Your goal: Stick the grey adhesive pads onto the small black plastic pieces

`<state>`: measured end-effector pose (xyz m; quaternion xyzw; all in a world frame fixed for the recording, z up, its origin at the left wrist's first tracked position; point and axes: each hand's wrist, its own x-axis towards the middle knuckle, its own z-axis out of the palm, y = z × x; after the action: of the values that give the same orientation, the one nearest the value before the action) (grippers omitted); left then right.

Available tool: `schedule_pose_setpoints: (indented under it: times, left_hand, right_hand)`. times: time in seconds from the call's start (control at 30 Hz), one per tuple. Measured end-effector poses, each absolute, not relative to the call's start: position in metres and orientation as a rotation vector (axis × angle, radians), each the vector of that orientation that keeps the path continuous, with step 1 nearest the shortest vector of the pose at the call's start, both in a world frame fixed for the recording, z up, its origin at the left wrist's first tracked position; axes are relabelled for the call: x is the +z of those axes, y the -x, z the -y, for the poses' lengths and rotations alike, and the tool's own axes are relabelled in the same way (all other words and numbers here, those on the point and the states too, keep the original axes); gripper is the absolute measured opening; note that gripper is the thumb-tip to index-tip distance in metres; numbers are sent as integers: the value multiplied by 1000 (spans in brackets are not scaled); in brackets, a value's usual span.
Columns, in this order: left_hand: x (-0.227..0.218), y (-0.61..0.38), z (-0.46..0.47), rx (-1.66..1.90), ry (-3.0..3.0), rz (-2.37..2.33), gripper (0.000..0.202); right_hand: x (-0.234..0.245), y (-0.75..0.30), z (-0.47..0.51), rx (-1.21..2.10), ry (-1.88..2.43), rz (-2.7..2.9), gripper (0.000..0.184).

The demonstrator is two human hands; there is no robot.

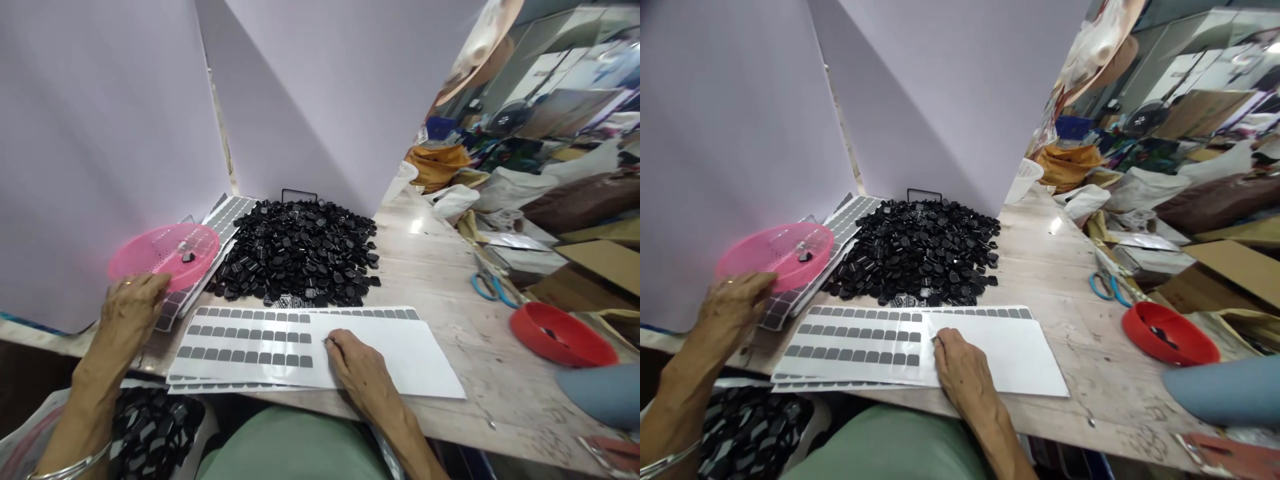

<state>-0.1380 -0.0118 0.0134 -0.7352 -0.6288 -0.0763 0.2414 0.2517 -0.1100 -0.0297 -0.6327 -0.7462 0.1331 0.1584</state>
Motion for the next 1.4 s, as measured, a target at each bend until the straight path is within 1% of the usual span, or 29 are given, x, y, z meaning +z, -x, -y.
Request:
schedule_pose_setpoints:
  times: [0.1,0.17,0.23,0.3,0.4,0.47,0.53,0.6,0.63,0.73,0.93,1.13,1.23,1.33,1.4]
  left_hand:
    - [17,133,15,-216,1933,1763,19]
    - [21,125,20,-317,1859,1782,25]
    - [23,108,29,-493,1823,1753,34]
    - [19,81,40,-698,1966,1619,38]
    - [-1,26,60,-895,2504,1240,37]
    - [-22,-8,70,-763,2780,1120,41]
    - [-43,-31,77,-534,2981,1050,56]
    - [-59,-42,80,-361,3053,1053,67]
    - [-64,-44,80,-311,3059,1066,69]
    - [-70,-43,80,-265,3061,1093,68]
    - [-70,-41,80,-331,3083,1140,75]
    - [-60,-42,82,-310,3205,1190,69]
    - [-49,-37,81,-343,3283,1182,68]
    - [-38,-22,70,-550,3310,1242,51]
    - [-33,-8,54,-691,3113,1505,40]
  right_hand:
    - [-33,-246,103,209,1854,2264,19]
    - [-34,-241,100,157,1877,2297,17]
    - [-34,-237,97,131,1889,2313,17]
    - [-34,-233,96,113,1892,2337,16]
    - [-33,-229,95,104,1891,2366,14]
    - [-33,-229,95,109,1889,2381,13]
    - [-32,-230,96,127,1881,2400,12]
    - [-31,-231,96,153,1873,2416,10]
    - [-31,-231,96,166,1873,2420,10]
    - [-30,-230,95,199,1881,2409,10]
    - [-33,-223,92,271,1858,2351,14]
    - [-30,-229,87,386,1754,2255,16]
    - [-21,-239,87,718,1520,2074,23]
    - [-15,-252,93,988,1383,1792,29]
    - [-17,-259,98,1035,1437,1713,31]
